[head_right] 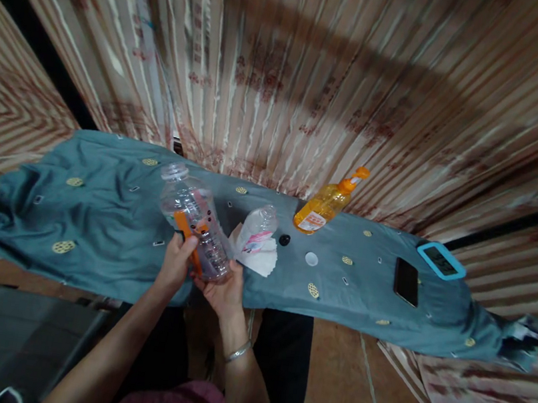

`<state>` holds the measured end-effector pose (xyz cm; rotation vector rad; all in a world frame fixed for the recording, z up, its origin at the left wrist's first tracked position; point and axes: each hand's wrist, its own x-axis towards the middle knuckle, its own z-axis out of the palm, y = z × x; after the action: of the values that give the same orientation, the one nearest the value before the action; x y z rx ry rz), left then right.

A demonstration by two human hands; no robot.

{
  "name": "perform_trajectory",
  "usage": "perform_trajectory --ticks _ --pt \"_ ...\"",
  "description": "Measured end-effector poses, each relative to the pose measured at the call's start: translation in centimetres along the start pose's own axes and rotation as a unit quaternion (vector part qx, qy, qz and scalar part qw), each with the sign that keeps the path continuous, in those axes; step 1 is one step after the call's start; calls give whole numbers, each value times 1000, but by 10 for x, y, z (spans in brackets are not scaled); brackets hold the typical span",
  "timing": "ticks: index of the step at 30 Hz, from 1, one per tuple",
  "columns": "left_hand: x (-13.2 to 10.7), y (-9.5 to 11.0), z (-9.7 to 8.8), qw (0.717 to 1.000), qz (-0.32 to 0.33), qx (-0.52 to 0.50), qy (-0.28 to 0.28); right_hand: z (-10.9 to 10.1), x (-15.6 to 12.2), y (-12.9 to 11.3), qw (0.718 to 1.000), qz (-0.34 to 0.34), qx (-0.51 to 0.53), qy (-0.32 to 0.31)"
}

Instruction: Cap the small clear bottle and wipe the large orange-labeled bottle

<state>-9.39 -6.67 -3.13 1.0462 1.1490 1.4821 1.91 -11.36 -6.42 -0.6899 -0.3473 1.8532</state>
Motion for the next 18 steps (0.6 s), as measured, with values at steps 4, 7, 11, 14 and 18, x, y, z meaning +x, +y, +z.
perform_trajectory --ticks 4,7,11,14,18 --pt "0 14 -1 998 -59 -19 15 5 6 0 997 7 -74 6" --pt "4 21 -3 998 -44 3 36 3 0 2 987 5 -157 32" --pt "13 21 -5 998 -8 45 31 -15 -31 -14 947 -54 -293 118" --pt "19 15 -6 996 19 84 35 -40 -63 -54 877 -119 -408 224" --pt "28 4 -4 986 61 143 52 -71 -80 -127 730 -180 -547 369"
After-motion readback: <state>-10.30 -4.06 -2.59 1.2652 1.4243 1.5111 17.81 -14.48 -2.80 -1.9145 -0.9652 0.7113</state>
